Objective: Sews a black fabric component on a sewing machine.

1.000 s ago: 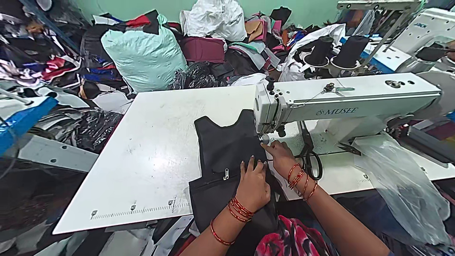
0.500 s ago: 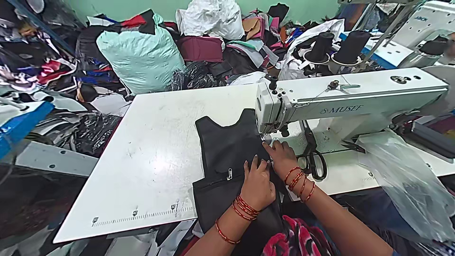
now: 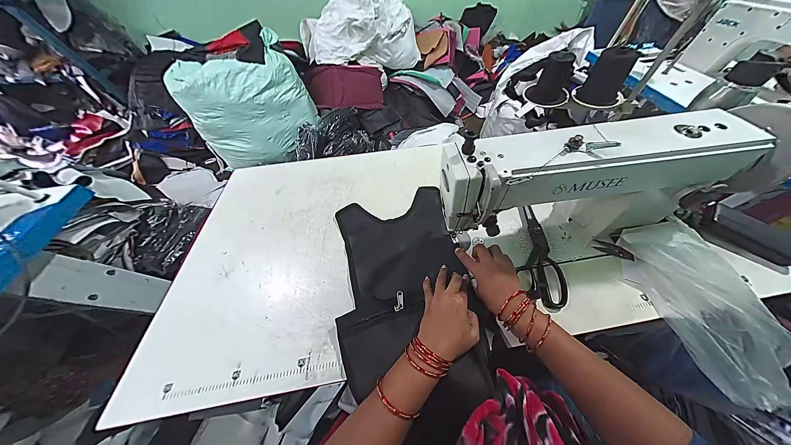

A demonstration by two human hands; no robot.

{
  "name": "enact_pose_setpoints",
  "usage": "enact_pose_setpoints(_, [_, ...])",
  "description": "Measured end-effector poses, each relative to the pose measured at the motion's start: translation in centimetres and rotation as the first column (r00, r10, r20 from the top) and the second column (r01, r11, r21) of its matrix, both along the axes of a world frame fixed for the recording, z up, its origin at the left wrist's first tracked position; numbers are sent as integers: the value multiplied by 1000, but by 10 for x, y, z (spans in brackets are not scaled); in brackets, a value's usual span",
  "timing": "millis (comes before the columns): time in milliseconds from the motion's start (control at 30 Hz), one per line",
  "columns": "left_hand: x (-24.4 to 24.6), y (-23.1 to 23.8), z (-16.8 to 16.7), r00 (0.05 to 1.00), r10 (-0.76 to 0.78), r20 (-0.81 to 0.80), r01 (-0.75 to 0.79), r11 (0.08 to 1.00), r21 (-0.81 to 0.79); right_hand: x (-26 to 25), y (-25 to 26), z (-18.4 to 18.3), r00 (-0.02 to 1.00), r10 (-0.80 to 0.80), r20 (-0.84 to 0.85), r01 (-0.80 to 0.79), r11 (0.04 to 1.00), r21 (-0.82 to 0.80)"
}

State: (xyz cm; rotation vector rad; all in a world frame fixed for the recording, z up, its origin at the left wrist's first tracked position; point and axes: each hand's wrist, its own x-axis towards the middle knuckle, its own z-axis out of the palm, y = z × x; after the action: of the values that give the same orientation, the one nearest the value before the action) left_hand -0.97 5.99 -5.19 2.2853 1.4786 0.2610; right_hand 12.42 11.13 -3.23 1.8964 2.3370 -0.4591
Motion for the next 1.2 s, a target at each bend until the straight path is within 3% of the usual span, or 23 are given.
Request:
enact_pose_setpoints(167, [0, 2, -1, 1000, 0, 1, 0, 1000, 16, -4, 2, 4, 1000, -6, 24, 7, 999, -37])
enact_pose_setpoints(367, [3, 16, 12, 997, 5, -82, -16, 991, -135, -5, 12, 6, 999, -21, 36, 23, 998, -54])
enact_pose_setpoints(533, [4, 26, 15, 996, 11, -94, -25, 988, -155, 13, 10, 3, 976, -89, -199, 85, 996, -26])
enact_pose_setpoints(633, [4, 30, 17, 997, 23, -76, -36, 983, -182, 29, -10, -3, 904, -133, -406, 157, 987, 26])
enact_pose_setpoints(733, [3, 30, 16, 997, 25, -67, -37, 981, -192, 37, -42, -9, 862, -110, -495, 139, 990, 23])
enact_pose_setpoints(833, [3, 30, 15, 998, 21, -64, -32, 984, -177, 30, -65, -16, 835, -138, -533, 179, 983, 26])
enact_pose_setpoints(967, [3, 31, 14, 998, 28, -63, -38, 987, -159, 24, -58, -21, 826, -154, -543, 239, 967, 89])
enact_pose_setpoints(1200, [2, 30, 13, 996, 29, -83, -42, 987, -156, 10, -40, -10, 821, -228, -523, 229, 971, -64])
